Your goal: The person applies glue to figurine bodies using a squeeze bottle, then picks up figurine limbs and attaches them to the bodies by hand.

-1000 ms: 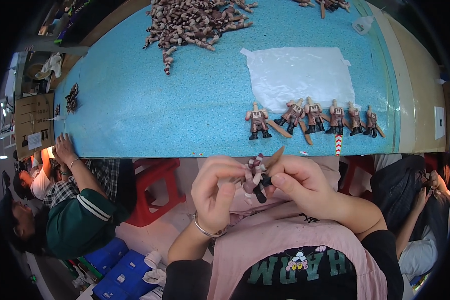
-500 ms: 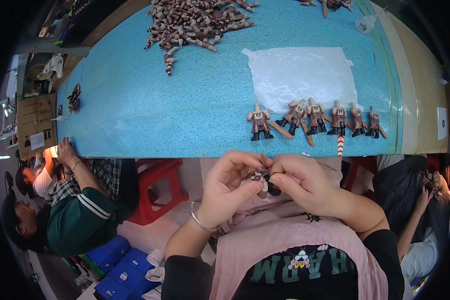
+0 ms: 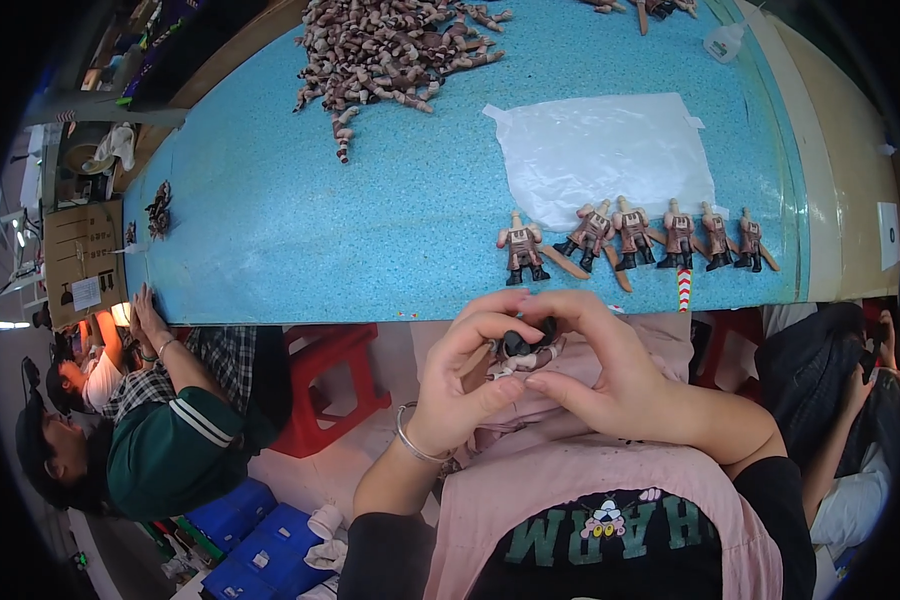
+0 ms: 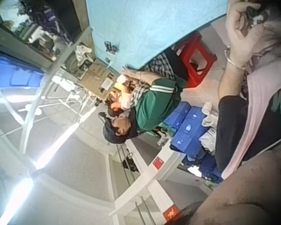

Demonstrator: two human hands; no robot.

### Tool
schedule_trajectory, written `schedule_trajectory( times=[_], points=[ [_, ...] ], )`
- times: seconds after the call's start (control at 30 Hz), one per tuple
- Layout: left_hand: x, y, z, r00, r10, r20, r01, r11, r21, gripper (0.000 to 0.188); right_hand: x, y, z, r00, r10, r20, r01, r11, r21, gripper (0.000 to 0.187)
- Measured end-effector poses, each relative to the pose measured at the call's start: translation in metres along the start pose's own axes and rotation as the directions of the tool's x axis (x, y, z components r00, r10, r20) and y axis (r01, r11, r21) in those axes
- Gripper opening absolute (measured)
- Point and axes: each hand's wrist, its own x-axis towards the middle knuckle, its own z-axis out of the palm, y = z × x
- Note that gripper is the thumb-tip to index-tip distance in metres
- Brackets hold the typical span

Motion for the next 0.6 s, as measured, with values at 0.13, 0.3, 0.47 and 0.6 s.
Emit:
schedule_trajectory(
  times=[0.13, 0.3, 0.47, 0.6],
  points=[
    [0.001, -0.007, 0.0, 0.993, 0.115, -0.003, -0.114, 0.987, 0.111, 0.043, 0.002, 0.002, -0.005, 0.99, -0.087, 0.111, 0.105, 0.98, -0.17, 0.034],
    [0.004, -0.012, 0.004, 0.991, 0.125, -0.04, -0.123, 0.992, 0.042, 0.039, 0.005, 0.004, -0.007, 0.989, -0.118, 0.093, 0.135, 0.97, -0.204, 0.028],
    [0.005, -0.007, 0.004, 0.991, 0.126, -0.049, -0.123, 0.991, 0.06, 0.036, 0.005, 0.0, -0.008, 0.994, -0.043, 0.099, 0.06, 0.982, -0.178, 0.029],
    [0.014, 0.009, -0.016, 0.962, 0.265, -0.062, -0.232, 0.917, 0.326, 0.032, 0.022, -0.026, -0.013, 0.992, -0.033, 0.125, 0.077, 0.928, -0.365, 0.029]
  ],
)
